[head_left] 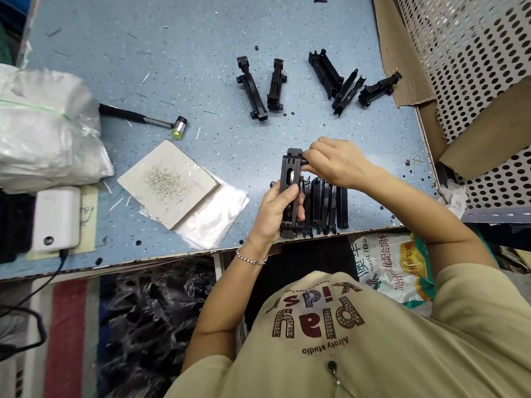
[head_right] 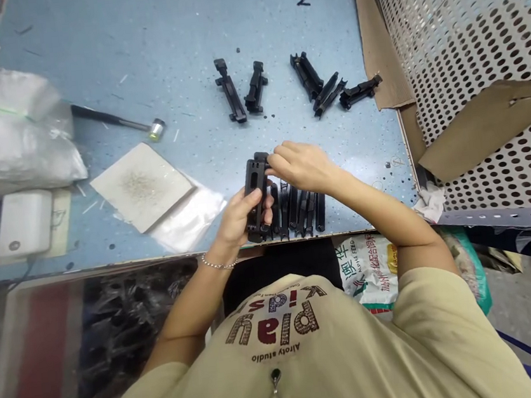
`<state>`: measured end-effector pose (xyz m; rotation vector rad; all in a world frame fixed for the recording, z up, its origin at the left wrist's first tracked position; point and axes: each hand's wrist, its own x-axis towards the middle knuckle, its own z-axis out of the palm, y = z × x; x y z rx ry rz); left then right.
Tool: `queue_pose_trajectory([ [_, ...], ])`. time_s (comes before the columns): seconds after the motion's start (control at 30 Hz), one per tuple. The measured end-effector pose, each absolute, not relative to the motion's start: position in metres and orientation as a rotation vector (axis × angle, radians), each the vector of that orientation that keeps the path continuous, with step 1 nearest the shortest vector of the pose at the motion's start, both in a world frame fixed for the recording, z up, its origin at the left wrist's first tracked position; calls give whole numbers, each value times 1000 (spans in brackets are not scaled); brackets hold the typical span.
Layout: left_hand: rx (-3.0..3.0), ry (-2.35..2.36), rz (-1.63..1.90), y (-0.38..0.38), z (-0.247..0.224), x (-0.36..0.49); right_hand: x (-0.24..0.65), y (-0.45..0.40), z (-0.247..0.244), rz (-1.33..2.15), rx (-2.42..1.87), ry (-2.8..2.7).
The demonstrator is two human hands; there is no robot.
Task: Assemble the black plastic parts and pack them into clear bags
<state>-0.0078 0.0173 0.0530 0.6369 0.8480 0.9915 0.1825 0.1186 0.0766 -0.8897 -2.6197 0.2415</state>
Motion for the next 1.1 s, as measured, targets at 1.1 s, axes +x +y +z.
queue_pose_trajectory([
  [1.1, 450, 1203, 1161, -6, -32, -42, 247, 43, 8, 528, -1323, -2754],
])
